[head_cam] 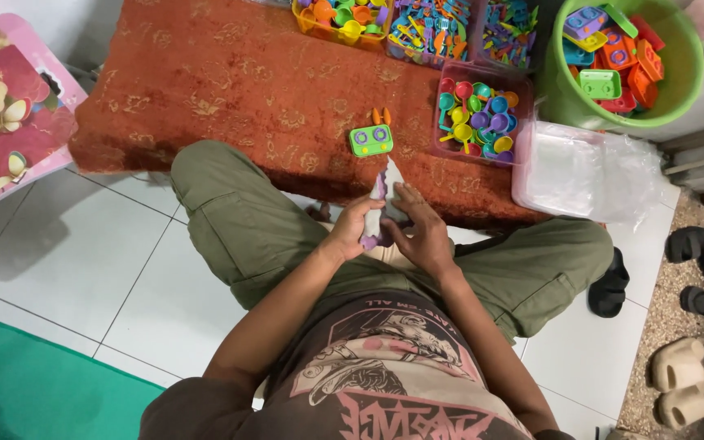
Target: Cleaning and wiping small plastic toy pieces with a cloth and organizing them on a table.
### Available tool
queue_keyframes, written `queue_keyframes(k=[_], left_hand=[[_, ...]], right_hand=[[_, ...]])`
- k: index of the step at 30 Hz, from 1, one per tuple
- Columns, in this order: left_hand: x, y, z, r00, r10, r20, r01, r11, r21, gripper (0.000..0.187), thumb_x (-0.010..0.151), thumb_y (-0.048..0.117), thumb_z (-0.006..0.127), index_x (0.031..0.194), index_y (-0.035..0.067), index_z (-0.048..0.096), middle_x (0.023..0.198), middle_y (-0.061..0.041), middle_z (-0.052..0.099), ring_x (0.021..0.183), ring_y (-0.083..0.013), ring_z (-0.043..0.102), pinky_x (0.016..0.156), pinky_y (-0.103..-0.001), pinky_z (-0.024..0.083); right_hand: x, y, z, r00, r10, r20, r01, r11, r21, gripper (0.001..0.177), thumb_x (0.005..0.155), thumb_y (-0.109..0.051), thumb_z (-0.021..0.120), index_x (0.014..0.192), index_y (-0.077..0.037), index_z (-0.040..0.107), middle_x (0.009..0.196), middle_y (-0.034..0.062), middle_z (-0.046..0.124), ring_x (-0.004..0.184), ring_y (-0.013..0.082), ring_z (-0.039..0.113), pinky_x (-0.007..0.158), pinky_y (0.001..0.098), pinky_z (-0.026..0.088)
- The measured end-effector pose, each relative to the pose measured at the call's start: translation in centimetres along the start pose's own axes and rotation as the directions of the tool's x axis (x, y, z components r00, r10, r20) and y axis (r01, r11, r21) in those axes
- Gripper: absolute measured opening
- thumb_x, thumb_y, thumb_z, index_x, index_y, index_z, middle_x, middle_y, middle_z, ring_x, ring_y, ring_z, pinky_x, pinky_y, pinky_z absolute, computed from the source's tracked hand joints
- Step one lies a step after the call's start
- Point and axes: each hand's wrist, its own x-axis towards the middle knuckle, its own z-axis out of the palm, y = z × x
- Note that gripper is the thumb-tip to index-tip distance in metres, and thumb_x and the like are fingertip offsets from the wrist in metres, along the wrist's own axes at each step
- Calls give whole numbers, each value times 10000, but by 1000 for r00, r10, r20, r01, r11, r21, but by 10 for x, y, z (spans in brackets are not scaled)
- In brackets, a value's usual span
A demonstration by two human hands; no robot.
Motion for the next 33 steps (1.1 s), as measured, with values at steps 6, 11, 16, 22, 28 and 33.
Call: queue_keyframes(k=[6,11,16,22,28,33], left_hand=[[-25,15,26,998,12,-54,-15,998,-60,81,773,146,743,752,122,668,556,0,583,449,-115,615,342,-207,423],[-49,34,47,998,-35,-61,27,992,-123,99,758,157,728,820,98,679,650,-52,654,552,-153,667,451,-250,501],[-38,26,35,997,-60,-38,53,987,-151,155,776,156,720,895,62,690,755,-95,712,648,-208,710,579,-298,564],[-46,32,47,996,-94,-2,93,988,-127,88,783,155,706,796,77,670,648,-62,656,526,-186,653,453,-263,499],[-38,29,38,997,-74,12,75,994,-77,143,791,188,715,713,140,605,543,2,559,435,-111,588,343,-223,424],[-30,18,30,995,-97,29,99,991,-95,81,814,191,693,759,134,679,623,-12,653,509,-149,649,410,-228,473]], right_hand=[[-11,16,6,994,70,-83,-62,994,95,110,931,-17,732,1039,-27,747,1297,134,714,1244,341,635,1041,447,541],[-2,12,-1,850,499,-168,-321,744,586,92,1028,-61,669,1023,27,696,796,91,674,755,125,621,693,331,549],[2,14,-16,859,333,-389,-220,926,308,171,1047,-3,602,1208,7,658,1070,180,694,947,318,722,790,428,582],[19,-13,-15,971,-111,-210,92,991,-97,152,904,38,739,1035,-23,786,1055,126,732,924,329,685,789,406,561],[20,-13,-11,981,-188,-51,176,966,-187,164,921,66,654,998,-4,780,1022,121,726,901,318,700,773,387,581],[22,-33,-9,976,-209,-57,195,963,-186,199,920,85,613,1025,0,759,1033,132,692,899,330,684,767,408,572]])
